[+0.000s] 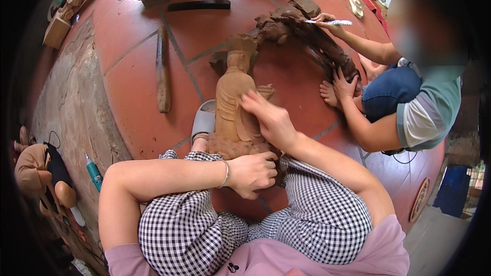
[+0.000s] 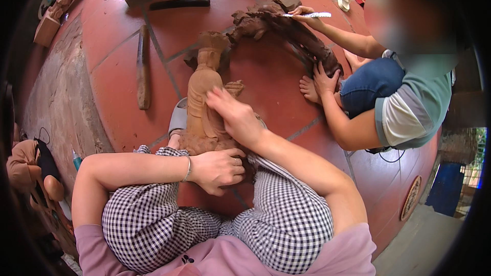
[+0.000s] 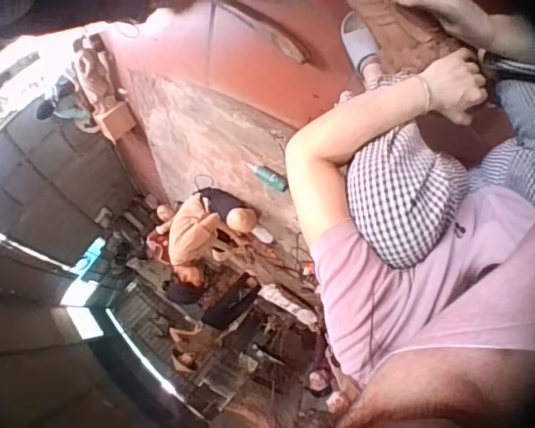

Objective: The person carves a wooden sculpture of a seated figure using a small carving tool. They refine the details of the figure's clothing and base while sitting on the floor in a workshop.

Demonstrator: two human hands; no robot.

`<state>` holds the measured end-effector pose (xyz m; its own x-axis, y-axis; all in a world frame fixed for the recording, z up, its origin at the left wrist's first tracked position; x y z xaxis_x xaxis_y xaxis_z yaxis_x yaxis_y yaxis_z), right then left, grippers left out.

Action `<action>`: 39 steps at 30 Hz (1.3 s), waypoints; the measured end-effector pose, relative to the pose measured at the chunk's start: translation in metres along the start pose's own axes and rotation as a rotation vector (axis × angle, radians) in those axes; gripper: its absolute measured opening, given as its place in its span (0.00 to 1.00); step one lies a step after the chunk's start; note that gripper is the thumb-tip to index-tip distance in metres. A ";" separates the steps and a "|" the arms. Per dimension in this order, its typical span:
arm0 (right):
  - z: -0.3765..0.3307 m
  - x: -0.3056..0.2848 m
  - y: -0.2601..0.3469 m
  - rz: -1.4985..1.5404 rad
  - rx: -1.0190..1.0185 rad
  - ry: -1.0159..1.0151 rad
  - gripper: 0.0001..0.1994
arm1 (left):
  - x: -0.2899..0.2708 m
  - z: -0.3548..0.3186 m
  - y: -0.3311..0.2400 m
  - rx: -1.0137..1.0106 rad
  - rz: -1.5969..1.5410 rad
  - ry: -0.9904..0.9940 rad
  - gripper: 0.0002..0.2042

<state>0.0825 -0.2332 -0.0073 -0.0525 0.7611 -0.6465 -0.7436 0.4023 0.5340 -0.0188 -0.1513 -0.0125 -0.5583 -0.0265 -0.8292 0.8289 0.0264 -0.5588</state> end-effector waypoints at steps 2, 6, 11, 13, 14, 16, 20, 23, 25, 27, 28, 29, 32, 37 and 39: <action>0.024 0.010 -0.018 0.025 0.078 -0.104 0.19 | 0.000 0.000 0.000 -0.005 0.015 0.038 0.23; 0.010 0.012 -0.008 0.077 0.104 -0.101 0.20 | -0.004 -0.014 0.002 0.008 -0.009 0.009 0.25; -0.014 0.004 0.006 0.015 -0.066 0.020 0.22 | -0.010 -0.029 0.000 0.009 -0.071 -0.069 0.27; 0.004 0.008 -0.003 0.006 -0.046 -0.051 0.22 | -0.008 -0.025 0.002 0.032 -0.045 -0.077 0.28; 0.011 0.010 -0.009 0.018 0.007 -0.103 0.21 | -0.010 -0.021 0.001 0.038 -0.045 -0.060 0.28; 0.025 0.012 -0.027 0.045 0.103 -0.219 0.19 | -0.014 -0.017 0.001 0.050 -0.035 -0.021 0.28; -0.003 0.022 0.000 0.023 0.019 -0.075 0.22 | -0.014 -0.026 -0.001 -0.005 -0.026 -0.003 0.31; -0.008 0.018 -0.001 0.023 -0.045 -0.067 0.20 | -0.013 -0.025 -0.004 -0.024 -0.017 0.036 0.31; 0.011 0.018 -0.021 0.099 0.133 -0.164 0.20 | -0.015 -0.019 -0.002 0.000 -0.011 0.016 0.31; 0.031 0.008 -0.033 0.246 0.412 -0.143 0.17 | -0.015 -0.014 -0.002 0.008 -0.015 0.017 0.31; 0.026 0.003 -0.034 0.199 0.366 -0.183 0.17 | -0.015 -0.011 0.000 0.020 -0.011 0.024 0.31; 0.023 0.008 -0.027 0.166 0.301 -0.225 0.18 | -0.018 -0.013 -0.002 0.014 0.026 0.030 0.31; 0.010 0.014 0.001 0.164 0.207 -0.117 0.26 | -0.020 -0.026 -0.004 -0.039 0.018 0.053 0.31; 0.018 0.019 -0.033 0.162 0.283 -0.190 0.19 | -0.015 -0.016 0.000 -0.002 -0.010 0.040 0.32; 0.023 0.023 -0.045 0.215 0.395 -0.223 0.16 | -0.013 -0.014 -0.001 0.007 -0.024 0.039 0.32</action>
<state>0.1302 -0.2216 -0.0335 -0.0008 0.9210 -0.3895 -0.4203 0.3531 0.8358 -0.0131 -0.1372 -0.0011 -0.5787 0.0116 -0.8155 0.8155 0.0188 -0.5785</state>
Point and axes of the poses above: each hand's wrist, its own z-axis towards the middle knuckle, its own x-axis out of the palm, y = z × x, the point moved 5 cm from there along z, towards the middle knuckle, and after that the axes turned 8 degrees about -x, right-handed, at the moved point
